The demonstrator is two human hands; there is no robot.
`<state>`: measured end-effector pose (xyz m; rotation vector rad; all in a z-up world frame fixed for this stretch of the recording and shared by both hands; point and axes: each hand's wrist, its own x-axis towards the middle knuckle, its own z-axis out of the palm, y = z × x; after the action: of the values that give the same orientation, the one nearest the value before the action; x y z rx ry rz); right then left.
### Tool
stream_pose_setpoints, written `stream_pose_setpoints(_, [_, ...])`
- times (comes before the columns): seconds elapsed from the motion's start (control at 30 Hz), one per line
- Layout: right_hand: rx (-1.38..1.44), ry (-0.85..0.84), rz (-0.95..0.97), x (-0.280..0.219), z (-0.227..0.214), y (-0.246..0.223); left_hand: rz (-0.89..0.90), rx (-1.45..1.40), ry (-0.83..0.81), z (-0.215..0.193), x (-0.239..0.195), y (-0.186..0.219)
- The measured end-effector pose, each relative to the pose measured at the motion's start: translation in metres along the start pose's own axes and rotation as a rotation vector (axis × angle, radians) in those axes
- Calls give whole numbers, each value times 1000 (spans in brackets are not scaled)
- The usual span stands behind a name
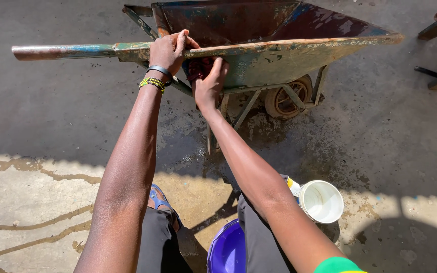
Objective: The person scrubs the inside of a wheelbarrow with a cloth, repeatedly dipping the cloth into a bucket of water. The person wipes the rim and interior surfaces of the wheelbarrow, then rinses the cloth in a white bucket.
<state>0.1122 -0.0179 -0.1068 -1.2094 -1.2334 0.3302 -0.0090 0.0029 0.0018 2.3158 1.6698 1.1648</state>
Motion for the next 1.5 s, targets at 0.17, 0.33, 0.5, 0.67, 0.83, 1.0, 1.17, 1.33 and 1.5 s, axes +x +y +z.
stream_pose_setpoints(0.17, [359,-89,109,-11,17,-32,17,6,-41,6,10,-11])
stream_pose_setpoints(0.33, [172,169,282,19,4,-22,3,-7,-56,1,3,-6])
stream_pose_setpoints(0.5, [672,437,1113,83,-24,15,-41,-1,-69,-1,2,-6])
stream_pose_setpoints(0.67, [715,389,1066,55,21,34,-28,17,-55,2,2,-8])
stream_pose_setpoints(0.83, [726,100,1075,21,13,-3,-12,21,-63,0,2,-3])
stream_pose_setpoints(1.0, [699,-160,736,6,9,-15,-34,60,-53,0,3,-6])
stream_pose_setpoints(1.17, [585,-247,870,41,-35,-12,-57,2,2,0,-2,-6])
stream_pose_setpoints(1.33, [502,-42,990,77,-74,150,-34,19,44,3,-6,2])
stream_pose_setpoints(1.5, [724,422,831,137,-51,267,-78,-57,67,-5,-10,12])
